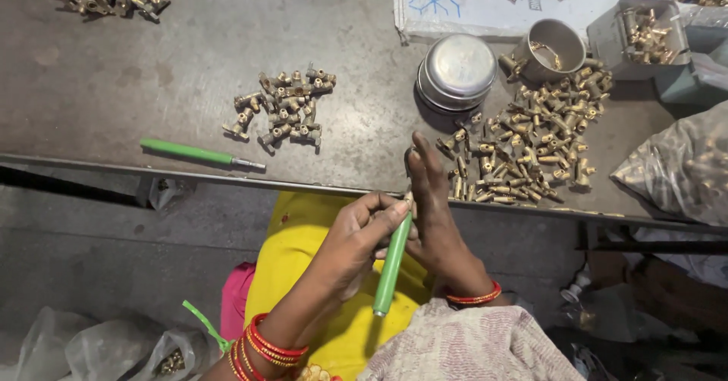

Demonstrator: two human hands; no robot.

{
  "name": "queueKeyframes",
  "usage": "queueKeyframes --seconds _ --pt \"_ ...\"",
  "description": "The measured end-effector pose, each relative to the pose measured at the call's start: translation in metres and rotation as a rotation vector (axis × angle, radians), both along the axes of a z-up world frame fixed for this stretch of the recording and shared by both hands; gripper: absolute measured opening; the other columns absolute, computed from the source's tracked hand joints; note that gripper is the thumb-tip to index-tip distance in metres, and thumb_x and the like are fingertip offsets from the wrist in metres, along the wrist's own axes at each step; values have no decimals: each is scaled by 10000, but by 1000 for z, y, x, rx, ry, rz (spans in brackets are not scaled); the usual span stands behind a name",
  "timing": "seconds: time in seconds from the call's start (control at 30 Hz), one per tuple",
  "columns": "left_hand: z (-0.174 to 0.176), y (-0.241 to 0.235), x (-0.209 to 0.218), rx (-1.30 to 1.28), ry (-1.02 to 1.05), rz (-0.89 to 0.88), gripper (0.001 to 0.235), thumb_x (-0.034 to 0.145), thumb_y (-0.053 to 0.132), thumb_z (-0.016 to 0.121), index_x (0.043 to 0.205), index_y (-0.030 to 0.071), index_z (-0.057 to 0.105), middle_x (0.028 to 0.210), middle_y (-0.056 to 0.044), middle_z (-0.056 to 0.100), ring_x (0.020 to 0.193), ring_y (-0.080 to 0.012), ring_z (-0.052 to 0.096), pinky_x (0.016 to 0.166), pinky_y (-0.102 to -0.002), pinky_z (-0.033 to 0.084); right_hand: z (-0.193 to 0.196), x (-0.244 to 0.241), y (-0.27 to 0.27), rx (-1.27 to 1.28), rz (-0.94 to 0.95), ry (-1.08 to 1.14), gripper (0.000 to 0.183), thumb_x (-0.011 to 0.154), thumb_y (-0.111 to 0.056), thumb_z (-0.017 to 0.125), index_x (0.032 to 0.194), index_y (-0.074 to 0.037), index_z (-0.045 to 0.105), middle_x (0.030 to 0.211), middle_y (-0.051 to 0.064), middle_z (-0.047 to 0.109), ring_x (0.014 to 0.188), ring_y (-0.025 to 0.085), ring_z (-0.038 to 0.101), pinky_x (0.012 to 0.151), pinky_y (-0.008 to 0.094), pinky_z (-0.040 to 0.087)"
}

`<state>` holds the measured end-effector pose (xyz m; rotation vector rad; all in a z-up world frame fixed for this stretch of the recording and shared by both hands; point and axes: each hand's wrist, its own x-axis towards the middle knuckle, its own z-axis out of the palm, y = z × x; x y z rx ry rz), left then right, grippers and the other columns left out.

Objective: Inspecting and probing small brass T-junction fittings using a handheld tool.

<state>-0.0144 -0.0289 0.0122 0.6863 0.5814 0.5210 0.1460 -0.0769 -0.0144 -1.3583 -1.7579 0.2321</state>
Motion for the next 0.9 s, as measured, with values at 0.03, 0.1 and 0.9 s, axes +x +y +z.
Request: queueKeyframes --seconds 0.03,0.1,0.9 --pt "2 0 -1 1 0 -2 278 976 268 677 1066 7 645 809 -51 696 580 -30 478 507 -185 351 0 1 -1 1 -2 0 1014 900 -126 711 1696 -254 96 1746 179 149 1636 400 198 1324 523 244" --pt "5 0 -3 -42 -21 -7 274 976 268 669 1069 11 643 812 -45 690 548 -18 446 486 -176 335 0 4 -3 -131 -19 55 1044 805 -34 594 1698 -218 84 1752 201 158 1643 420 190 1317 536 231" --pt "-25 23 9 429 266 388 203 943 173 754 1028 17 656 813 25 667 679 -29 577 571 -206 471 6 -24 -14 -565 182 1513 868 926 -55 595 1634 -197 112 1241 180 645 1077 228 705 927 383 587"
